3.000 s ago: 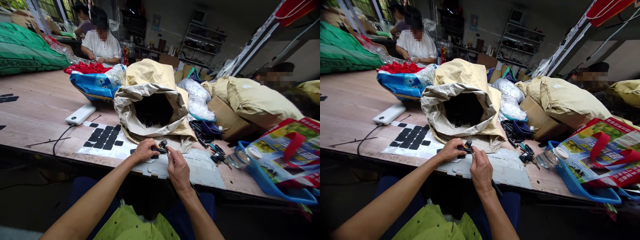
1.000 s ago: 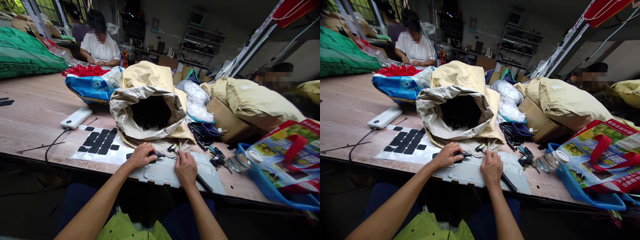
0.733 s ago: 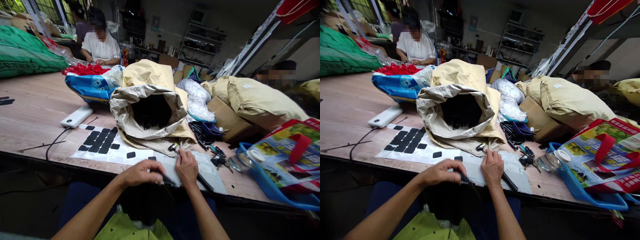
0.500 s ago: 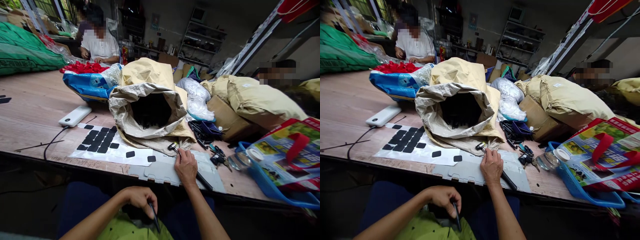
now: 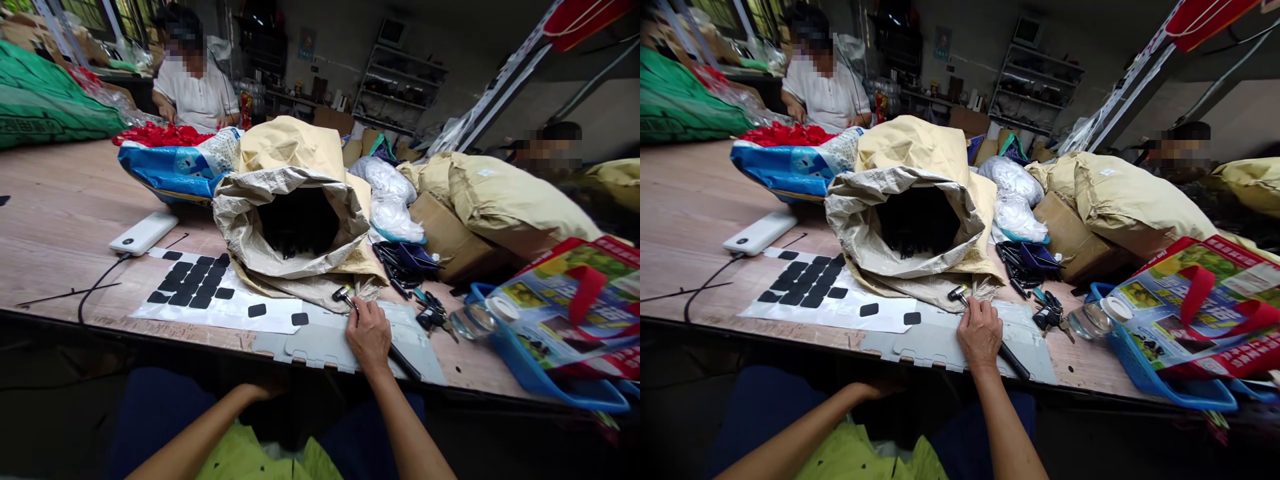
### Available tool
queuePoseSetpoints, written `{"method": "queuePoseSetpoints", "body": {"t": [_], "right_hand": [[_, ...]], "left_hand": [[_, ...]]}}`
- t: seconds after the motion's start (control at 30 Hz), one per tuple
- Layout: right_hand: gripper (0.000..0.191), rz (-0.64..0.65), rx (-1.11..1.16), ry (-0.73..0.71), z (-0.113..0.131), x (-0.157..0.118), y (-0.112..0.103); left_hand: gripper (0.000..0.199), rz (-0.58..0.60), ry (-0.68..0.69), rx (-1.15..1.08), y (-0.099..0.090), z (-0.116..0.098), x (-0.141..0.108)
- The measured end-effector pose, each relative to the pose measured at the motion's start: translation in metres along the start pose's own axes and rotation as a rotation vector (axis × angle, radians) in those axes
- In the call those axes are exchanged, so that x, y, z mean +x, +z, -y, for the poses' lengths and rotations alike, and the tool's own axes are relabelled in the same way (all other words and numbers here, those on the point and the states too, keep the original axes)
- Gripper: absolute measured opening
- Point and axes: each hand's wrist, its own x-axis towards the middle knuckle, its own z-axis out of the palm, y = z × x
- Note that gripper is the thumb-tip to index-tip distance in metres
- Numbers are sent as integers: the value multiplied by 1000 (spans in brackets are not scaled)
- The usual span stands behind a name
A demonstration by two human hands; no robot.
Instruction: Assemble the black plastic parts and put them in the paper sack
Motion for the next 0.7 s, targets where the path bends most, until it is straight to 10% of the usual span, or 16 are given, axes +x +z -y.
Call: {"method": "queuePoseSetpoints", "body": {"t": [0.17, 0.3, 0.4, 0.57, 0.7], "right_hand": [[28, 0, -9, -4, 1, 0, 0], [29, 3, -8, -10, 1, 0, -1], [29, 2, -9, -14, 1, 0, -1], [29, -2, -5, -14, 1, 0, -1], [28, 11, 2, -6, 0, 2, -1]], "left_hand": [[34, 450, 7, 137, -34, -74, -43], [46, 676, 223, -153, -104, -152, -82], [43, 323, 340, -118, -172, -184, -78], [29, -797, 187, 343, -263, -177, -8], [38, -979, -55, 620, -296, -163, 34]]}}
